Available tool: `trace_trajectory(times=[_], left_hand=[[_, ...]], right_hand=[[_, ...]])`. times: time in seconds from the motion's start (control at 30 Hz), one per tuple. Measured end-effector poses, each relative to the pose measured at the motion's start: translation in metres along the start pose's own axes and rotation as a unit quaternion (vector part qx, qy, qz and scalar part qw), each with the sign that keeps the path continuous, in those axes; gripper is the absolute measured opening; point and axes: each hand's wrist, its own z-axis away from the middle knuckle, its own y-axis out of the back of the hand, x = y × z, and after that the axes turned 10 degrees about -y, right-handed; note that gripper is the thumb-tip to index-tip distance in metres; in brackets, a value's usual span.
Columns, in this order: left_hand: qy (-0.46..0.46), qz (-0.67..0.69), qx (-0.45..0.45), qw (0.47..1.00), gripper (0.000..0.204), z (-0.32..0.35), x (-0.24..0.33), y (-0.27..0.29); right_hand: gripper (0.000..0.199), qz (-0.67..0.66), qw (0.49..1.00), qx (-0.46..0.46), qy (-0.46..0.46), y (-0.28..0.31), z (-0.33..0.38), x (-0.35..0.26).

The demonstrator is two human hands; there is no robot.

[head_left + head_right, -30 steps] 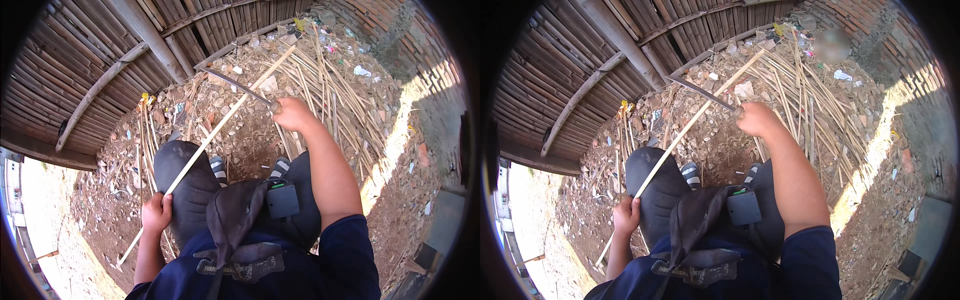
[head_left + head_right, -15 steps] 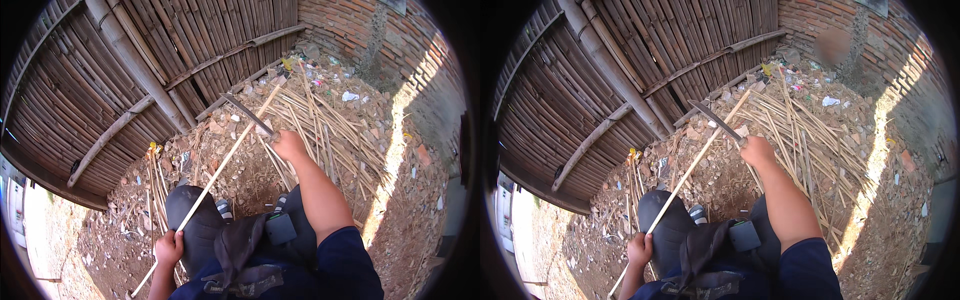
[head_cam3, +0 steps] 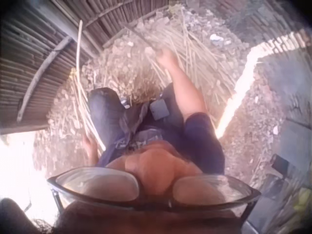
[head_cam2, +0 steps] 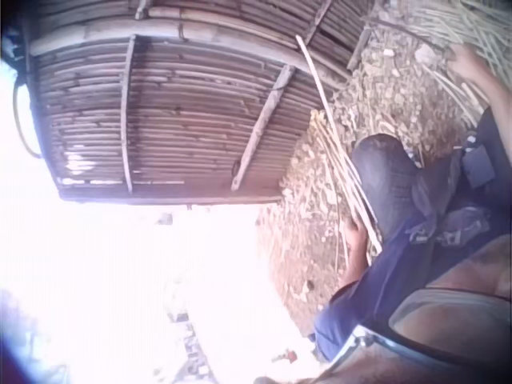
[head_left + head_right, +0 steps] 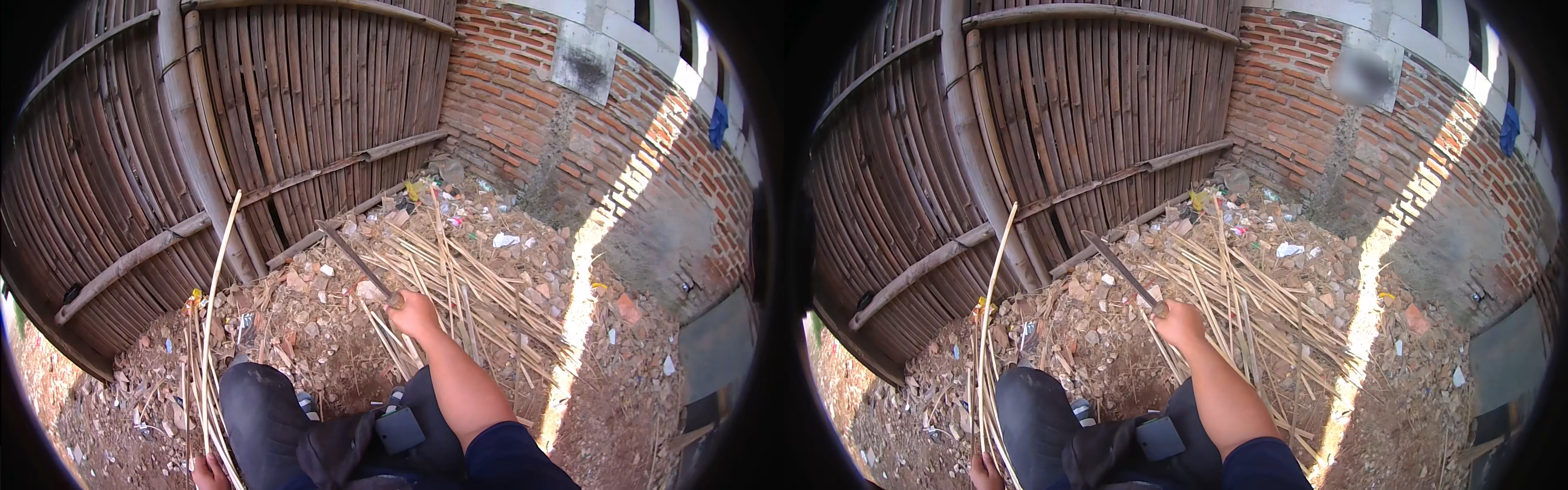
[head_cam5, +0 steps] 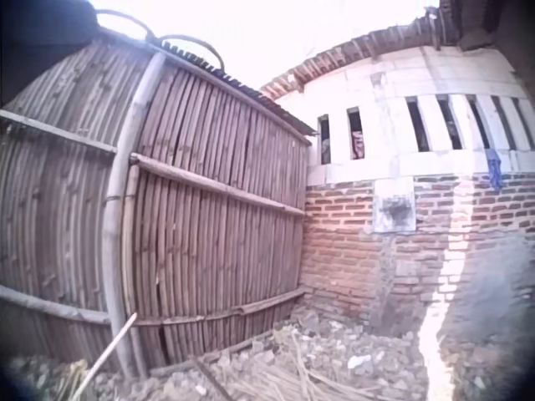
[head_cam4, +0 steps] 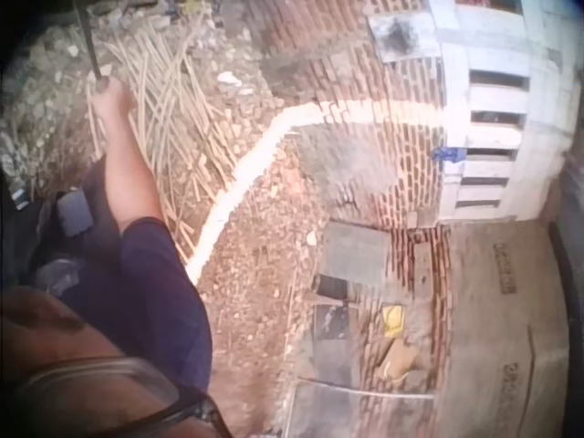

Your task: The person uses a blade to strip thin pieces from a wood branch while sitting on the ground, handling each piece one at a time and discarding the shavings.

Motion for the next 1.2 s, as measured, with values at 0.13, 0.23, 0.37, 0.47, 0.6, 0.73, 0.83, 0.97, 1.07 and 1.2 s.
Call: trace_trajectory(times=[0.13,0.23,0.37,0.47,0.6,0.73,0.83,0.97,1.07,1.2], left_hand=[[0.058,-0.066,0.013,0.996,0.054,0.019,-0.023,0.005],[0.161,-0.041,-0.052,0.985,0.057,0.023,-0.008,0.004],[0.125,-0.013,-0.036,0.991,0.054,0.018,-0.024,-0.011],[0.109,0.005,-0.040,0.993,0.052,0.008,-0.033,-0.026],[0.087,0.022,-0.054,0.995,0.050,-0.004,-0.047,-0.040],[0.072,0.023,-0.070,0.995,0.048,-0.009,-0.062,-0.045],[0.076,0.026,-0.079,0.994,0.046,-0.007,-0.073,-0.047],[0.095,0.023,-0.099,0.990,0.044,0.002,-0.090,-0.049],[0.098,0.016,-0.116,0.988,0.042,0.002,-0.094,-0.054],[0.116,0.002,-0.116,0.987,0.040,0.013,-0.097,-0.051]], right_hand=[[0.041,-0.006,1.000,-0.023,-0.004,-0.007,0.003,-0.009],[0.040,0.013,1.000,0.013,0.020,-0.010,0.004,-0.002],[0.043,0.009,1.000,-0.009,-0.026,0.008,0.010,-0.008],[0.042,-0.017,0.999,0.041,-0.023,0.009,0.005,-0.007],[0.045,-0.086,0.992,0.082,-0.031,0.045,0.014,-0.017],[0.040,-0.195,0.973,0.124,0.003,0.062,-0.001,0.019],[0.037,-0.171,0.972,0.160,-0.024,0.070,-0.001,0.057],[0.039,-0.158,0.968,0.164,-0.108,0.059,0.033,0.140],[0.041,-0.079,0.952,0.185,-0.231,0.021,0.059,0.242],[0.043,-0.069,0.933,0.189,-0.299,-0.025,0.106,0.305]])
